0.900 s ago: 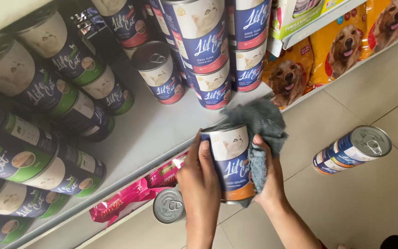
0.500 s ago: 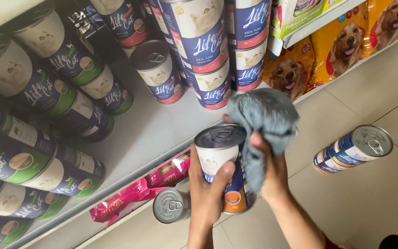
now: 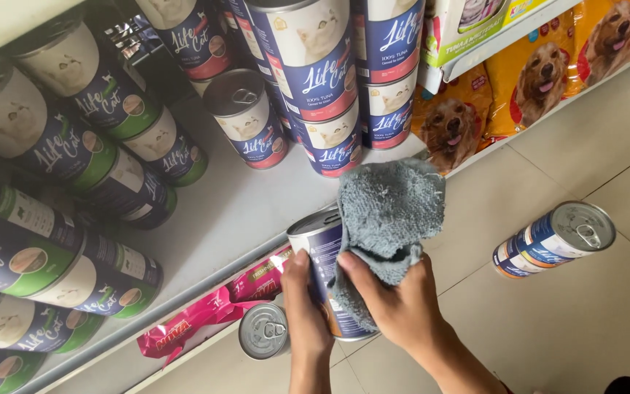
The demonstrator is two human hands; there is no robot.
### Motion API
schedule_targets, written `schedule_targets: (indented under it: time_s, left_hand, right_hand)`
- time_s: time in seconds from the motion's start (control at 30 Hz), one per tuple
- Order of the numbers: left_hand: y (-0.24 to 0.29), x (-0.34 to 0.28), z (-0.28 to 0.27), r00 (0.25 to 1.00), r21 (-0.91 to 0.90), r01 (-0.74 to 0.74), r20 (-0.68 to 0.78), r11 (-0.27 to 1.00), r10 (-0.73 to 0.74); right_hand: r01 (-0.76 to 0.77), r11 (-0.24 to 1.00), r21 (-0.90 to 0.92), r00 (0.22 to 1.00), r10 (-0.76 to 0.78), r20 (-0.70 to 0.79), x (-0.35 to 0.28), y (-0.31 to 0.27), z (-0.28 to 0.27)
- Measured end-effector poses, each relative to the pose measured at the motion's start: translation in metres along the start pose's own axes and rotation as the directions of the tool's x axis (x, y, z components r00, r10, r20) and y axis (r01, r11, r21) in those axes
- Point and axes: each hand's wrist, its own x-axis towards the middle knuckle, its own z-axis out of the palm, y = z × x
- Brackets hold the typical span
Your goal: Wiping down canned pet food with a rag and organizing them on a grocery store shelf.
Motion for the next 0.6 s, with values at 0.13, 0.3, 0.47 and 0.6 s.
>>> schedule_targets:
  time_s: [0.13, 0.3, 0.47, 0.6]
  left_hand:
    - [0.012, -0.011, 0.011, 0.984, 0.106, -0.033, 0.178, 0.994, 0.014]
    - [0.029, -0.025, 0.03, 0.947, 0.158, -0.131, 0.313, 0.979, 0.077]
    - [0.009, -0.008, -0.005, 0.962, -0.009, -0.179, 0.207, 0.984, 0.177]
    - [0.033, -0.003, 0.01, 0.98, 0.124, -0.197, -0.015, 0.973, 0.2]
  right_hand:
    - [-0.06, 0.998, 0.021, 0.998, 0.06, 0.005, 0.013, 0.023, -0.006]
    - [-0.466, 0.49, 0.737, 0.884, 0.302, 0.357, 0.035, 0.041, -0.008]
    - [-0.427, 0.746, 0.511, 0.9, 0.404, 0.163, 0.0, 0.057, -0.001]
    - [0.011, 0.999, -0.03, 0.999, -0.009, 0.052, -0.017, -0.001, 0.003]
